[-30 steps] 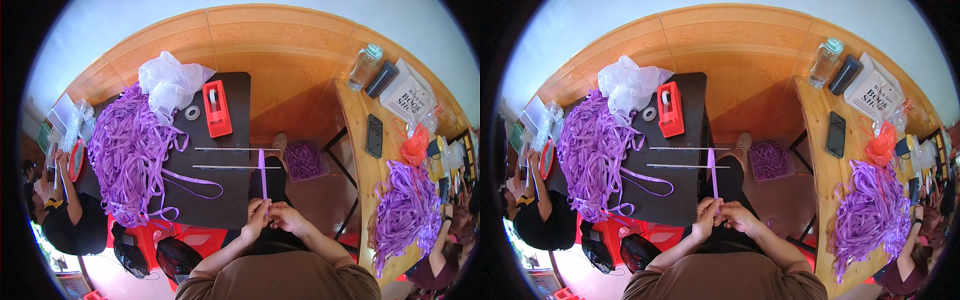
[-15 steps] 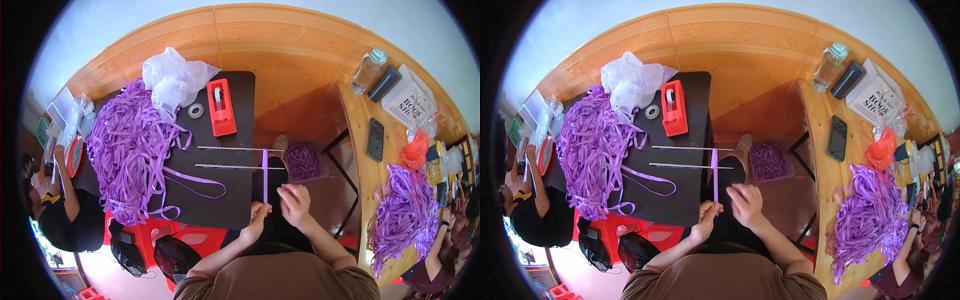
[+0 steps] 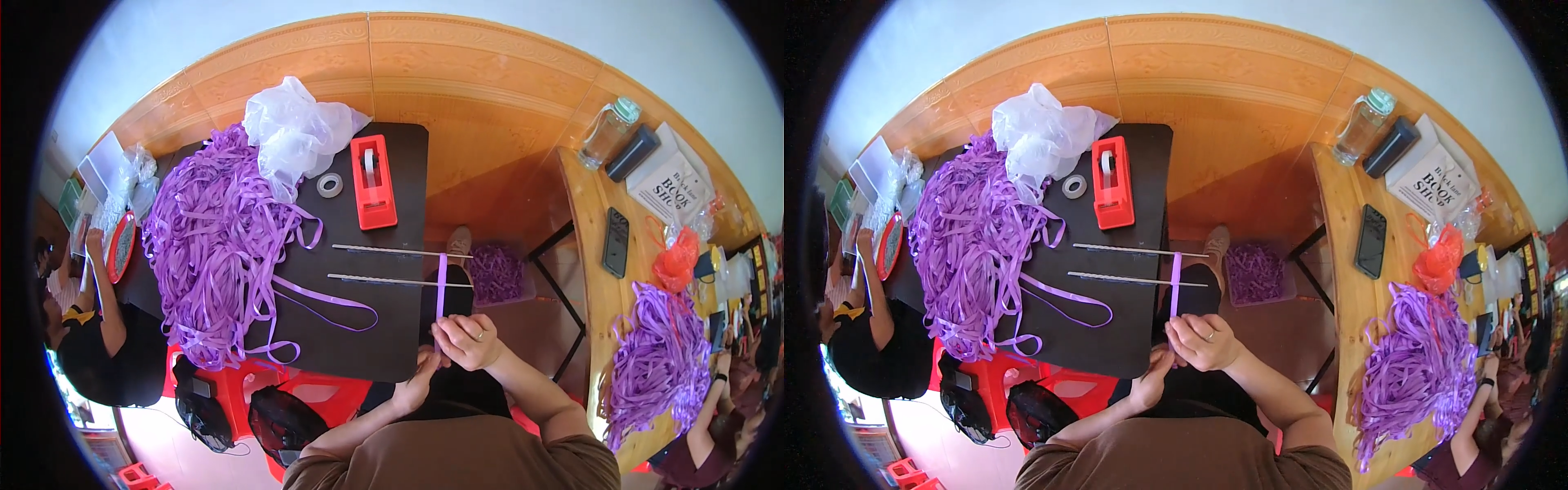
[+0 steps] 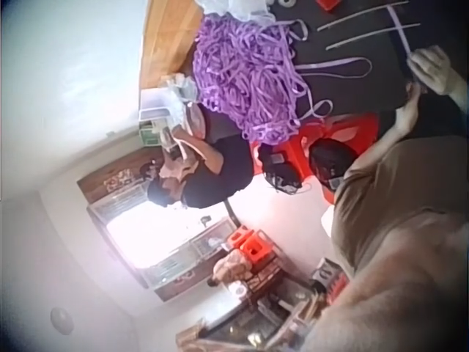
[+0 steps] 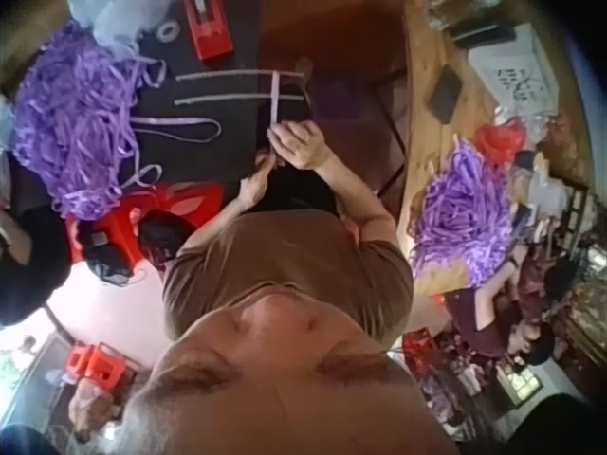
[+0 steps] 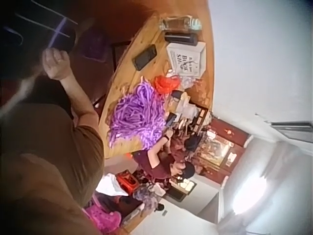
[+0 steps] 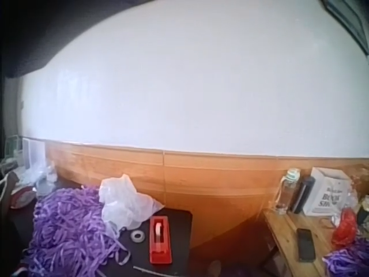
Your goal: Wrapping and securing purple ribbons around a metal jig to create decorative bows.
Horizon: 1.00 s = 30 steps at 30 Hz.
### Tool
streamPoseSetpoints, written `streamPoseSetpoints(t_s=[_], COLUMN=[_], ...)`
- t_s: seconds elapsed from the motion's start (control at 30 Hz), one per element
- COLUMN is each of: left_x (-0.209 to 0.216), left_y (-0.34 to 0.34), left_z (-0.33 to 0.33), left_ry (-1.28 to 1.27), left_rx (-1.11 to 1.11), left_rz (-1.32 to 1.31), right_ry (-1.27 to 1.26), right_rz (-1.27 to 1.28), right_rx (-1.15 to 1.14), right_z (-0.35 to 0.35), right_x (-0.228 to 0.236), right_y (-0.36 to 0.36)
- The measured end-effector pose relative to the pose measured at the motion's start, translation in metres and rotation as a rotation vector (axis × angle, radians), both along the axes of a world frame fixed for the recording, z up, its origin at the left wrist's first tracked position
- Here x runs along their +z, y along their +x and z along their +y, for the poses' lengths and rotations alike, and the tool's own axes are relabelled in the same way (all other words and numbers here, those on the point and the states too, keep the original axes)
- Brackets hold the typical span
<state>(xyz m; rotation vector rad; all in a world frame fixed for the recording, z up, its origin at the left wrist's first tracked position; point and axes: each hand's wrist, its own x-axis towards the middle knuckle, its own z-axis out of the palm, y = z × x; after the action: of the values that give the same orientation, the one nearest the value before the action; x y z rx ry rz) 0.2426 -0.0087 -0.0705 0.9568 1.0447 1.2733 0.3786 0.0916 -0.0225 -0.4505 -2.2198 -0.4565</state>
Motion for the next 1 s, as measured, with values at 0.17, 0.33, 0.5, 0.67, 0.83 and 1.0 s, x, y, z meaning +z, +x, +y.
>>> streamPoseSetpoints(t_s=[0.17, 0.33, 0.5, 0.67, 0.83, 1.0], left_x=[-0.027, -0.019, -0.003, 0.005, 0.004, 0.000], left_y=[0.000, 0.014, 0.033, 0.043, 0.048, 0.051], left_z=[-0.010, 0.012, 0.069, 0.114, 0.135, 0.144], left_ry=[-0.011, -0.186, -0.094, -0.074, 0.044, 0.150], left_rx=[-0.109, -0.104, 0.153, 0.348, 0.443, 0.541], left_rz=[-0.233, -0.153, -0.192, -0.244, -0.245, -0.284], right_ry=[-0.075, -0.312, -0.713, -1.298, -1.958, -2.051], right_rz=[0.106, 0.240, 0.408, 0.413, 0.655, 0.686], right_rx=[0.046, 0.077, 0.156, 0.284, 0.236, 0.265], right_z=[0.003, 0.030, 0.094, 0.141, 0.147, 0.150], right_x=[0.023, 0.063, 0.058, 0.031, 0.013, -0.001], right_y=[-0.006, -0.008, -0.011, -0.009, -0.012, -0.014])
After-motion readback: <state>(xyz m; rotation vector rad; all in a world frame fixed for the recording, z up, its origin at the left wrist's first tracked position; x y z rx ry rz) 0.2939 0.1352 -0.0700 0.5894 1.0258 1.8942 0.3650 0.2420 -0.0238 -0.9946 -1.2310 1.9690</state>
